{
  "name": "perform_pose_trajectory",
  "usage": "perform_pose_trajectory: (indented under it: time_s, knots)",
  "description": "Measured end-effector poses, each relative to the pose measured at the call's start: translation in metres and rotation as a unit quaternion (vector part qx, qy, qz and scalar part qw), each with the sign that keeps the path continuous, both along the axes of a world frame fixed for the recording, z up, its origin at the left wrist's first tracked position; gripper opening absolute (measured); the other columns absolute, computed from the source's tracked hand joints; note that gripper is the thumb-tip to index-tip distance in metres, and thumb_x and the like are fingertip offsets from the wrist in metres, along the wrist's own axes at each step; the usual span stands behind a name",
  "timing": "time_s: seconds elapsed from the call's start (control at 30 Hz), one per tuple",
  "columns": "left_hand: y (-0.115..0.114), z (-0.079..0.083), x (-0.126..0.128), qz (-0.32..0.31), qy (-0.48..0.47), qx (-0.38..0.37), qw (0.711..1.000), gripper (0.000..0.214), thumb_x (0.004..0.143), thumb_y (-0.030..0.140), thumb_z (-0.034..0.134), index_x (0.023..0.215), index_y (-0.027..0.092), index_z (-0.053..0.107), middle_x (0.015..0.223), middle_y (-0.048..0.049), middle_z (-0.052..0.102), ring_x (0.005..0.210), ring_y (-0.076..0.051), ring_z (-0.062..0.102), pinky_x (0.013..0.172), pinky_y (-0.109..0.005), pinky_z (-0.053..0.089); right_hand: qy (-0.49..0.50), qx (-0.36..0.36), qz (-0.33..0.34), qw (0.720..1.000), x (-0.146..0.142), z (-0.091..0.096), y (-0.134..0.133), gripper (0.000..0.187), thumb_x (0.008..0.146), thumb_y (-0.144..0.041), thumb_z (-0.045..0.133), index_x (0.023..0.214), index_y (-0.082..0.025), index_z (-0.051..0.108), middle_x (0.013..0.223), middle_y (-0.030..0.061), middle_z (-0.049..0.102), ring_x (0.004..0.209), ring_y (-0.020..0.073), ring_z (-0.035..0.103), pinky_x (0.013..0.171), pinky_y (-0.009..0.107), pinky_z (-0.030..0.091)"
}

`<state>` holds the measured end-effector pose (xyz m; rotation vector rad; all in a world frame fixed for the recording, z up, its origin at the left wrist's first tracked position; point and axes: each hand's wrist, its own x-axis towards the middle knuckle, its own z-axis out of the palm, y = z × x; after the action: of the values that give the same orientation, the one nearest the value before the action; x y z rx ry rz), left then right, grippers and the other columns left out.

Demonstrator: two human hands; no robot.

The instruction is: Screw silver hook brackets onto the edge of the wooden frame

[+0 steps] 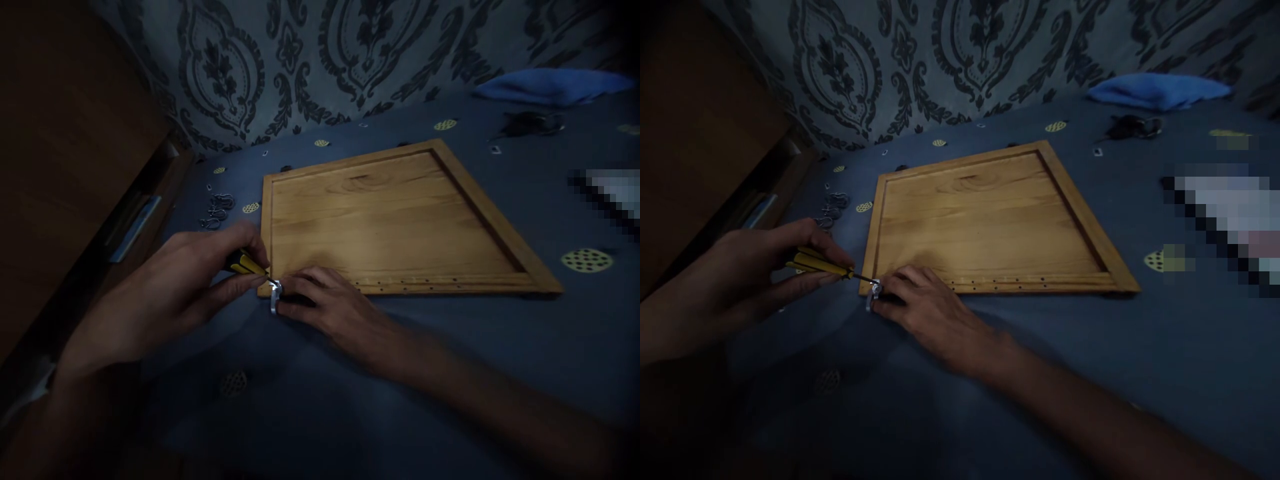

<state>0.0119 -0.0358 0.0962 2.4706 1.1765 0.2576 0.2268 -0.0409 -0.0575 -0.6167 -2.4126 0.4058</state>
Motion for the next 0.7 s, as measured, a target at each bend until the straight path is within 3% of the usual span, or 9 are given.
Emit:
perform_pose_trajectory:
  time_s: [0.37,0.7]
  knots:
    - [-0.002,-0.004,0.006,0.018,-0.007,0.027,0.999,0.01,0.099,0.03,0.057,0.1,0.021,0.061,0.086,0.005,0.071,0.069,-0.01,0.067,0.061,-0.018,0.046,0.015,-0.001,0.001,1.0,-0.001,-0.003,0.0,0.03,0.107,-0.022,0.05,0.128,-0.026,0.07,0.126,0.0083,0.068,0.122,0.0242,0.055,0.102,0.046,0.054]
    - [-0.005,-0.011,0.007,0.041,-0.002,0.071,0.997,0.01,0.099,0.031,0.059,0.1,0.021,0.059,0.07,0.0071,0.063,0.054,-0.009,0.057,0.052,-0.019,0.04,0.014,0.016,0.002,1.0,0.0,-0.005,0.001,0.03,0.103,-0.019,0.056,0.129,-0.022,0.07,0.125,0.0102,0.068,0.121,0.0252,0.054,0.102,0.044,0.052]
